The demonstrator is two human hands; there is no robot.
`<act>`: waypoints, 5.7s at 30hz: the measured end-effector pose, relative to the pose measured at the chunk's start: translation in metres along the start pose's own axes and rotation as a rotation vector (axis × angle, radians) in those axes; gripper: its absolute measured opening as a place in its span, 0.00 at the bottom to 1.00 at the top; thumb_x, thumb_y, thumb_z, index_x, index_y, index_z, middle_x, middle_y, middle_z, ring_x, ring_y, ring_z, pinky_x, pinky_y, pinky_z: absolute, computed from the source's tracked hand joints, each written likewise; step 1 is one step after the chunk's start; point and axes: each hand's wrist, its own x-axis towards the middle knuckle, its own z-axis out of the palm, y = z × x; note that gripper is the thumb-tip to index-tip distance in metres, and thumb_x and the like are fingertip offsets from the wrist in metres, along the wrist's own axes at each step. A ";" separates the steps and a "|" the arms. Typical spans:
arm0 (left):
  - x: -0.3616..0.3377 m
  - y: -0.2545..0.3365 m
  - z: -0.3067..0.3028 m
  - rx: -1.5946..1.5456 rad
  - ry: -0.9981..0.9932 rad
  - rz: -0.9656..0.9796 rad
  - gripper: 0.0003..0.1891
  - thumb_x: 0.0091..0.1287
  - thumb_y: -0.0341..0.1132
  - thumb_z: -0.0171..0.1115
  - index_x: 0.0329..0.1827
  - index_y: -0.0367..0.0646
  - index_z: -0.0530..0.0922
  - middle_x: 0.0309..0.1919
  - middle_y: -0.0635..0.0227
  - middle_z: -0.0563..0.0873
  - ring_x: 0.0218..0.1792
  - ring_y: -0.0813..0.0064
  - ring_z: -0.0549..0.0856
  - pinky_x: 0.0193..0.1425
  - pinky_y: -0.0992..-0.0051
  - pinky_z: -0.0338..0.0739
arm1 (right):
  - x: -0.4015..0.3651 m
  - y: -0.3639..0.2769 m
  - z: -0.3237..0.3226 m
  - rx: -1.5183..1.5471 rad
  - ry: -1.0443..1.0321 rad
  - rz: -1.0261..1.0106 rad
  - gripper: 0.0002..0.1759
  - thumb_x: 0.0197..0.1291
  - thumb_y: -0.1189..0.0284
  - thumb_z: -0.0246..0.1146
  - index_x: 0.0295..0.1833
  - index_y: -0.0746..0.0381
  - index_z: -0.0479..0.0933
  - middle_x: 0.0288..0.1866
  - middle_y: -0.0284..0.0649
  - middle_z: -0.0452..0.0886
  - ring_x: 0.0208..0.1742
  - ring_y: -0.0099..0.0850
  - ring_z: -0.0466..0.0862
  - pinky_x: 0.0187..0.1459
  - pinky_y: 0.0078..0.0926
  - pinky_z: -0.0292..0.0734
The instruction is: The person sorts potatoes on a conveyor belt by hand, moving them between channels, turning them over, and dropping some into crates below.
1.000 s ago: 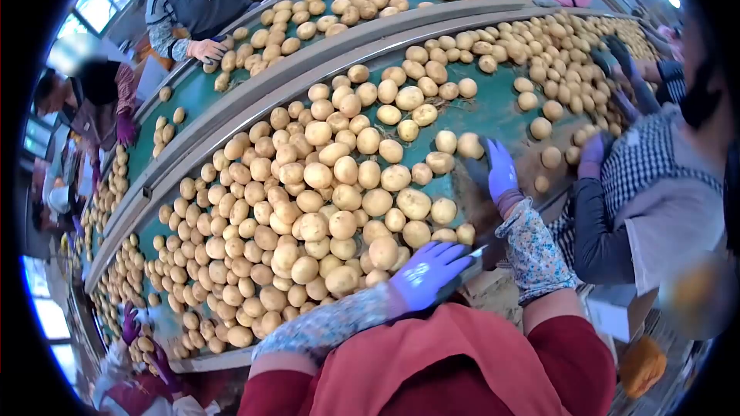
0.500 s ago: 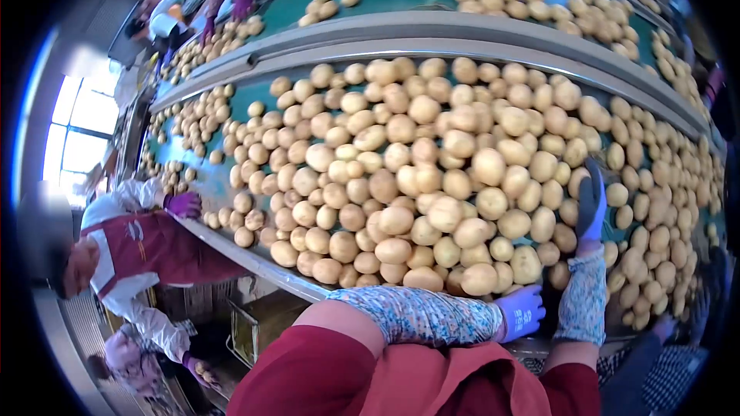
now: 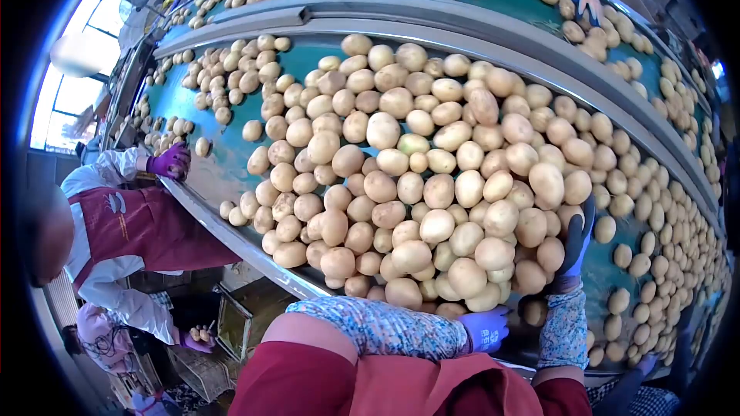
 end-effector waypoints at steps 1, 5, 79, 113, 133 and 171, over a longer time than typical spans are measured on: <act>-0.015 -0.005 -0.006 -0.001 0.036 -0.030 0.06 0.56 0.35 0.60 0.22 0.52 0.82 0.34 0.69 0.83 0.43 0.65 0.82 0.68 0.59 0.71 | 0.000 -0.001 0.019 0.008 -0.021 0.001 0.35 0.75 0.58 0.56 0.78 0.67 0.58 0.74 0.49 0.69 0.72 0.40 0.71 0.72 0.39 0.66; -0.063 -0.033 -0.015 -0.057 -0.106 -0.166 0.11 0.64 0.37 0.57 0.33 0.50 0.89 0.35 0.68 0.87 0.49 0.64 0.83 0.66 0.62 0.70 | -0.005 -0.003 0.109 0.063 -0.101 -0.007 0.36 0.76 0.56 0.55 0.79 0.66 0.55 0.75 0.49 0.66 0.74 0.40 0.69 0.73 0.39 0.65; -0.399 -0.203 -0.105 -0.143 0.597 -0.546 0.08 0.63 0.37 0.58 0.40 0.52 0.84 0.57 0.63 0.80 0.62 0.58 0.78 0.63 0.57 0.75 | 0.011 -0.002 0.564 0.578 -1.108 -0.033 0.25 0.77 0.67 0.52 0.75 0.65 0.62 0.69 0.42 0.70 0.71 0.36 0.71 0.71 0.32 0.67; -0.638 -0.319 -0.153 -0.150 1.229 -1.243 0.24 0.72 0.39 0.61 0.67 0.35 0.73 0.57 0.49 0.79 0.58 0.56 0.79 0.61 0.59 0.74 | -0.022 0.007 0.504 -0.433 -0.633 -0.175 0.24 0.74 0.76 0.46 0.72 0.56 0.72 0.73 0.48 0.72 0.74 0.42 0.72 0.76 0.39 0.64; -0.536 -0.320 -0.174 0.041 0.240 -0.544 0.13 0.56 0.35 0.61 0.46 0.53 0.81 0.50 0.70 0.82 0.53 0.63 0.81 0.60 0.59 0.73 | 0.220 0.012 0.499 -0.032 -0.206 0.273 0.35 0.64 0.54 0.69 0.70 0.64 0.71 0.54 0.46 0.85 0.55 0.40 0.84 0.58 0.34 0.78; -0.869 -0.443 -0.268 0.269 0.398 -0.843 0.24 0.60 0.30 0.60 0.60 0.62 0.79 0.65 0.65 0.78 0.64 0.57 0.76 0.71 0.51 0.66 | 0.088 -0.017 0.966 -0.857 -0.602 -0.210 0.22 0.57 0.59 0.70 0.51 0.58 0.74 0.45 0.38 0.77 0.48 0.36 0.80 0.44 0.33 0.80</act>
